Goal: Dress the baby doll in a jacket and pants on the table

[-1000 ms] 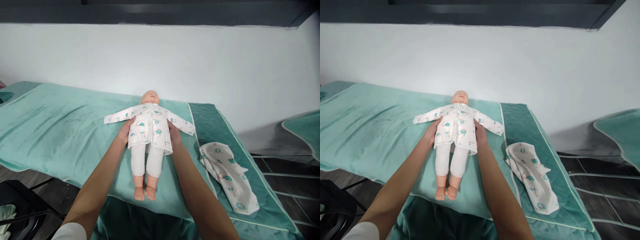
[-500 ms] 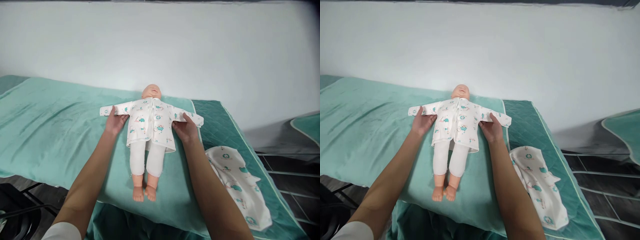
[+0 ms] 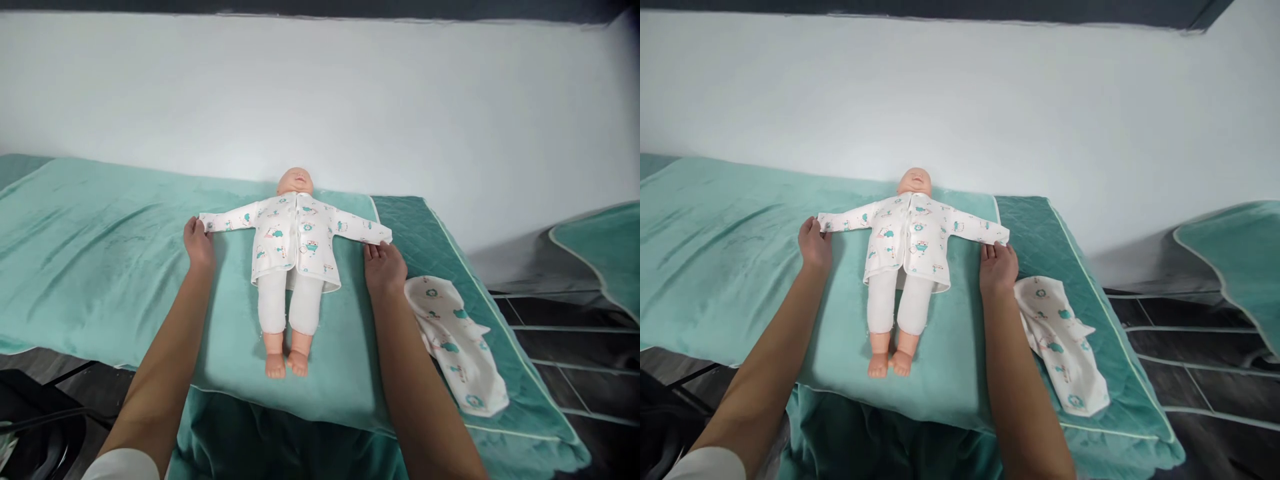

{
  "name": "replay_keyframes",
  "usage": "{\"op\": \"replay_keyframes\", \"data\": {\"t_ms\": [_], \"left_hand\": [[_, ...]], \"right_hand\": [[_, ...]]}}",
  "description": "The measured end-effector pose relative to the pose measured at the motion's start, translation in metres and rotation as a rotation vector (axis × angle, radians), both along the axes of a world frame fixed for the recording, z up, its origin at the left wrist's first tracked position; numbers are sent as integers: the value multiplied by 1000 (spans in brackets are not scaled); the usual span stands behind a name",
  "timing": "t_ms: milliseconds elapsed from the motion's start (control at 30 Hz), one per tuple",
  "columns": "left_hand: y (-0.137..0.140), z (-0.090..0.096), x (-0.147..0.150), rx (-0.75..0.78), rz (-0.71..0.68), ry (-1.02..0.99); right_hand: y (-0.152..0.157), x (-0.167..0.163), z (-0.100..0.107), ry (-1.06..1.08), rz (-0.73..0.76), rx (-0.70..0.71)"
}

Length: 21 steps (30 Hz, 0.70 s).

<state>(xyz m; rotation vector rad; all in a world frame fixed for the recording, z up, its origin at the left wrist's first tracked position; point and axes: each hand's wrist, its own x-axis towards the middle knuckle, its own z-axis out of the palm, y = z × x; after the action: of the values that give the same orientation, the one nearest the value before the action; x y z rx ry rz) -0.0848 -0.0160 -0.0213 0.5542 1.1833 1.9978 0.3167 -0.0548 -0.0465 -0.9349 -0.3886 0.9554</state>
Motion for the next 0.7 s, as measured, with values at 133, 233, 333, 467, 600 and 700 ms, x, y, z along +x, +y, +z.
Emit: {"op": "replay_keyframes", "data": {"t_ms": [133,233,333,467,600,700], "left_hand": [[-35,-1,13,2,108,381],[-70,4,30,62,4,652],[-103,9,49,166,-171,860],[-127,12,71,316,-371,1091],[-121,11,87,296,-356,1177],[-112,10,94,269,-309,1124]], "right_hand": [[-63,-32,-4,-239,-72,20],[-108,-65,2,-535,31,67],[-131,-91,12,-933,109,139],[-128,-108,22,-1287,51,262],[-109,-117,26,-1401,-48,225],[-97,-120,27,-1404,-60,184]]}}
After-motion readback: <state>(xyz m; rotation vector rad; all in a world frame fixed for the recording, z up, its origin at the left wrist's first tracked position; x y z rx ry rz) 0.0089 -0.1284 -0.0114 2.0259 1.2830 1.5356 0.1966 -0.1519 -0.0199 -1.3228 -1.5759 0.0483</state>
